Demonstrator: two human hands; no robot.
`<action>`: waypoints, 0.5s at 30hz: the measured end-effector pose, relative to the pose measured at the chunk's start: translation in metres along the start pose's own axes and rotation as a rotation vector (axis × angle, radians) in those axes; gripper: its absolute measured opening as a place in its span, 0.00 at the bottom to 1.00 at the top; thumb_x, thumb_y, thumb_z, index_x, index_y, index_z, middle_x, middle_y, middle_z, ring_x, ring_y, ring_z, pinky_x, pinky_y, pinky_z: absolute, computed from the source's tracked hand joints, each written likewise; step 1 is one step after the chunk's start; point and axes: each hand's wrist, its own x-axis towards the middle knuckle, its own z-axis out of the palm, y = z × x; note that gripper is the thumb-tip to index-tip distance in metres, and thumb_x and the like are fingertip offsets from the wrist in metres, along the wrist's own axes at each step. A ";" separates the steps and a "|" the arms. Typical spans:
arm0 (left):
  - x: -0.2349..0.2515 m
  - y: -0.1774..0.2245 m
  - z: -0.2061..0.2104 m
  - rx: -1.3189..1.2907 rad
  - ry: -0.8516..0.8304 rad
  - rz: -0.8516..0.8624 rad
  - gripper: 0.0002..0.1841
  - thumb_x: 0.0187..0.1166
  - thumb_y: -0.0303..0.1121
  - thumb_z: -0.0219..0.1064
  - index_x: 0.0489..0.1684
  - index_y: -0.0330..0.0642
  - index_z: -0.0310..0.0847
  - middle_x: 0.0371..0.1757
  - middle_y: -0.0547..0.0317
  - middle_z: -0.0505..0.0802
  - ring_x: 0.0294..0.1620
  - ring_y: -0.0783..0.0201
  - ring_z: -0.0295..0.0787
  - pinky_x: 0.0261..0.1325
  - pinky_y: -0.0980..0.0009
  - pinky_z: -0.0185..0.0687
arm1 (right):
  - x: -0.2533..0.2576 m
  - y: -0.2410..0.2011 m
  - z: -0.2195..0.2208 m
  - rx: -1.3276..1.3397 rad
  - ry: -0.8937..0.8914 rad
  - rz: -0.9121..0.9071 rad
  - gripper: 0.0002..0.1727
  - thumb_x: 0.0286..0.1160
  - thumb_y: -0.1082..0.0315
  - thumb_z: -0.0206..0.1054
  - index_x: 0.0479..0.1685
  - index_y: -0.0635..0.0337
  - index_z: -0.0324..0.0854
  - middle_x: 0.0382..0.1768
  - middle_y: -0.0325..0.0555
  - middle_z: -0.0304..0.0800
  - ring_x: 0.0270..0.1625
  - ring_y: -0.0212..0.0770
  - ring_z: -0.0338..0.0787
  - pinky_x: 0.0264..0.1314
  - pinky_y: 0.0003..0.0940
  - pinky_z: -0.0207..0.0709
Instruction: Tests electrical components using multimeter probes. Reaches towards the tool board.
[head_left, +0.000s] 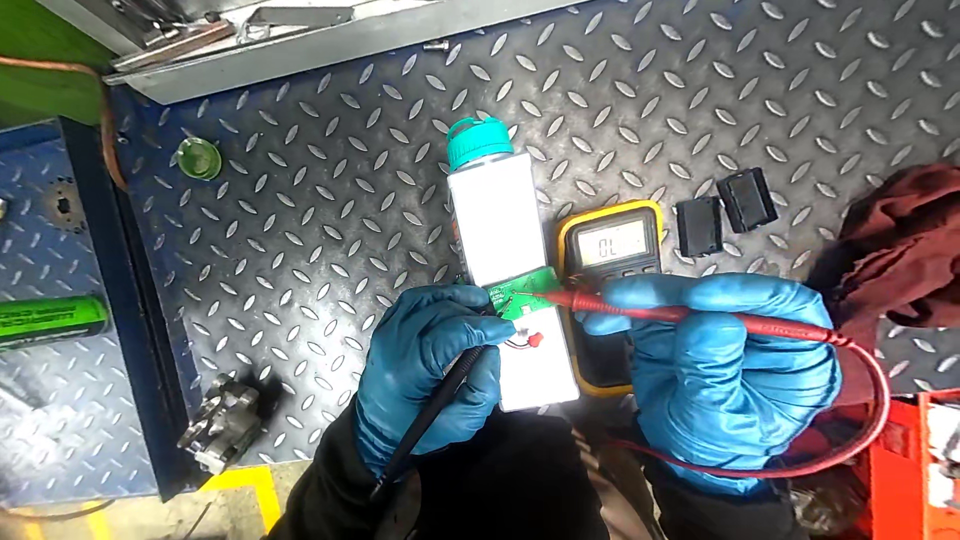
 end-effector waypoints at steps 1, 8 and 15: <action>0.000 0.000 0.000 -0.002 -0.005 -0.003 0.08 0.70 0.26 0.69 0.41 0.38 0.93 0.43 0.55 0.97 0.61 0.55 0.91 0.69 0.57 0.85 | 0.000 0.000 0.001 0.005 -0.001 0.007 0.09 0.88 0.69 0.60 0.58 0.53 0.82 0.48 0.44 0.97 0.48 0.45 0.98 0.53 0.38 0.94; 0.002 -0.001 -0.001 0.007 -0.017 -0.013 0.08 0.71 0.27 0.69 0.41 0.38 0.93 0.43 0.54 0.97 0.59 0.55 0.92 0.68 0.56 0.86 | 0.000 0.001 -0.001 0.004 -0.018 0.009 0.10 0.88 0.70 0.59 0.59 0.53 0.82 0.49 0.44 0.96 0.48 0.45 0.98 0.53 0.39 0.94; 0.002 -0.002 -0.002 0.004 -0.007 -0.011 0.08 0.72 0.27 0.68 0.41 0.38 0.93 0.44 0.53 0.97 0.59 0.55 0.92 0.69 0.55 0.87 | 0.002 0.002 0.000 0.026 -0.035 -0.006 0.10 0.88 0.71 0.59 0.59 0.53 0.83 0.48 0.45 0.97 0.47 0.45 0.98 0.52 0.39 0.94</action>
